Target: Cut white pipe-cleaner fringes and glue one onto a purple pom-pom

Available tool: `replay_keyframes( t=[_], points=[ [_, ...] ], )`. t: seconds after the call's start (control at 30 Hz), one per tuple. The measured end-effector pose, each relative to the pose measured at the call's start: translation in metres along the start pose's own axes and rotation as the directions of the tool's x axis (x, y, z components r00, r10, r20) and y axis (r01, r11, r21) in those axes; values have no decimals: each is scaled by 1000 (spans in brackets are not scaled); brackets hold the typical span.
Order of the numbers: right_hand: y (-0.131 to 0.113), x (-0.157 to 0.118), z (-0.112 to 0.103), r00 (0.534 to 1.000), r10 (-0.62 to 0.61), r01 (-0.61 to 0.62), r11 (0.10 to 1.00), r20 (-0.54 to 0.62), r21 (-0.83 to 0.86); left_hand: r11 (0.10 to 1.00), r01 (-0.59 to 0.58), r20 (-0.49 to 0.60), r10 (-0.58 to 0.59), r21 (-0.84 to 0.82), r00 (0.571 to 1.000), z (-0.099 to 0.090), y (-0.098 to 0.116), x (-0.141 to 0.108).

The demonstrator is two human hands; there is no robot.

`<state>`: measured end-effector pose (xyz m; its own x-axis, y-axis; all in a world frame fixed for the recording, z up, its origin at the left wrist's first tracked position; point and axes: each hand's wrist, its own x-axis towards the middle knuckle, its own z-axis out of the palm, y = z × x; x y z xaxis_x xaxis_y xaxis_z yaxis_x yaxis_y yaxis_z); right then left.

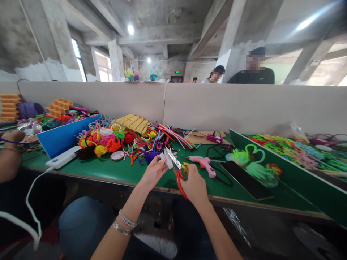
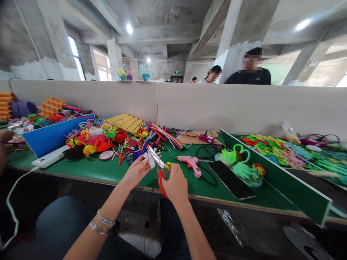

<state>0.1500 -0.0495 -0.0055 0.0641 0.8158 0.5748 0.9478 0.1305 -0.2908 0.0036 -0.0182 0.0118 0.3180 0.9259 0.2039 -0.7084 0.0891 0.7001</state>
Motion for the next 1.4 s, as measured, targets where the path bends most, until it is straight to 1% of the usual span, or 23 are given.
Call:
replay_keyframes(
  t=[0.27, 0.37, 0.67, 0.87, 1.4],
  points=[
    [2, -1, 2, 1000, -4, 4, 999, -25, -32, 1000, 3, 2, -3, -7, 1000, 0, 0, 0],
    [2, -1, 2, 1000, 4, -5, 999, -16, -38, 1000, 2, 8, -2, -16, 1000, 0, -1, -1],
    [2, -1, 3, 999, -2, 1, 1000, -35, -28, 1000, 6, 3, -6, -18, 1000, -1, -1, 0],
    [3, -1, 3, 1000, 0, -1, 1000, -27, -26, 1000, 13, 16, -13, -1, 1000, 0, 0, -1],
    [4, 0, 1, 1000, -9, 8, 1000, -25, -12, 1000, 11, -15, -11, -20, 1000, -2, -1, 0]
  ],
)
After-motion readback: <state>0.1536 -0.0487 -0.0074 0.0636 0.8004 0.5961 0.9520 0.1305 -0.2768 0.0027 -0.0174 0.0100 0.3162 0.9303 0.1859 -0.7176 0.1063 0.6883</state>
